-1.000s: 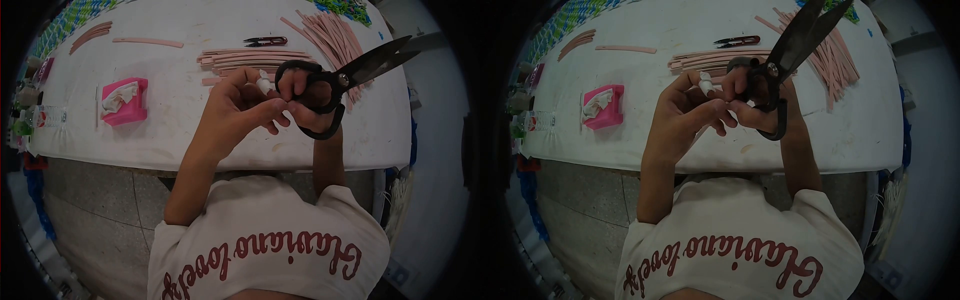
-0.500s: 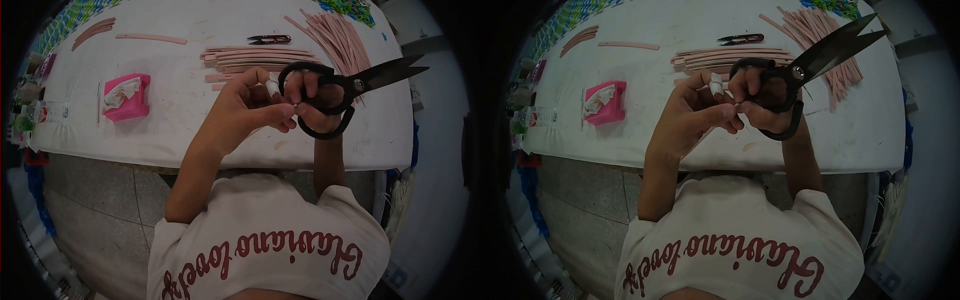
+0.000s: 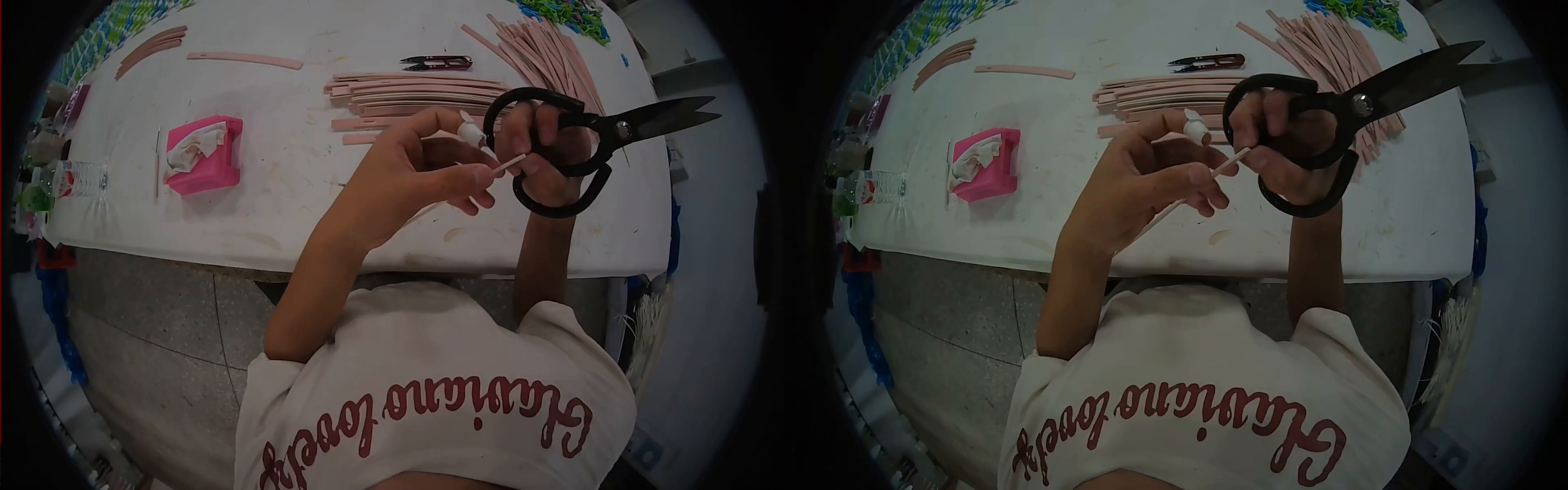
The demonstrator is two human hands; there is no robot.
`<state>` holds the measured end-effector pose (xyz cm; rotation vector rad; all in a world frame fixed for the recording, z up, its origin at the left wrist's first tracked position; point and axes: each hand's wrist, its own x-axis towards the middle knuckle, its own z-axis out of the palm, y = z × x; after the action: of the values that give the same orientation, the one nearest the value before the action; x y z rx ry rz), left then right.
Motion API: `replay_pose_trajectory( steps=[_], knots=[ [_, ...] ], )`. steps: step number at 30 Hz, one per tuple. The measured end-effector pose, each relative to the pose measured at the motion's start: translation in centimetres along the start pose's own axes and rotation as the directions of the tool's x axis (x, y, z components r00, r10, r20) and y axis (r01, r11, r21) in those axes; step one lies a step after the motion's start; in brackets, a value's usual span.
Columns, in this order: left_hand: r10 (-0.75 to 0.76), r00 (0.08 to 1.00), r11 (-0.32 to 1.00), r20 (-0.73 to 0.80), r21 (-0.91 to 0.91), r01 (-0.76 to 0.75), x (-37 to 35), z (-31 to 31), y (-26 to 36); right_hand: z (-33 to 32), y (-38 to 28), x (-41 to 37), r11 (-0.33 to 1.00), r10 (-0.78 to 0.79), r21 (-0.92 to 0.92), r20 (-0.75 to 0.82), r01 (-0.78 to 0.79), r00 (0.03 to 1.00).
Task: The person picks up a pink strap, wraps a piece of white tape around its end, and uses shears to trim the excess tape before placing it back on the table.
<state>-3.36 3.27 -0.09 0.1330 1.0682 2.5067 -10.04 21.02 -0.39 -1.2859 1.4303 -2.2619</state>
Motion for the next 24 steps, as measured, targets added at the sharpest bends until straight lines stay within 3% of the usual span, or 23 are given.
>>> replay_pose_trajectory(
  steps=[4,14,19,24],
  knots=[
    [0.087,0.996,0.995,-0.006,0.043,-0.086,0.61,0.38,0.37,1.26,0.29,-0.26,0.979,0.033,-0.201,-0.013,-0.035,0.999],
    [0.164,0.983,0.971,-0.080,0.188,-0.147,0.66,0.42,0.46,0.63,0.29,0.06,0.974,0.078,-0.220,0.066,-0.062,0.995],
    [0.161,0.983,0.974,-0.093,0.179,-0.143,0.56,0.63,0.57,1.08,-0.08,-0.29,0.958,0.170,-0.224,-0.051,-0.177,0.984],
    [0.091,0.994,0.984,-0.061,0.159,-0.080,0.46,0.63,0.78,0.96,-0.28,-0.63,0.953,0.200,-0.218,-0.070,-0.210,0.977]
  ],
)
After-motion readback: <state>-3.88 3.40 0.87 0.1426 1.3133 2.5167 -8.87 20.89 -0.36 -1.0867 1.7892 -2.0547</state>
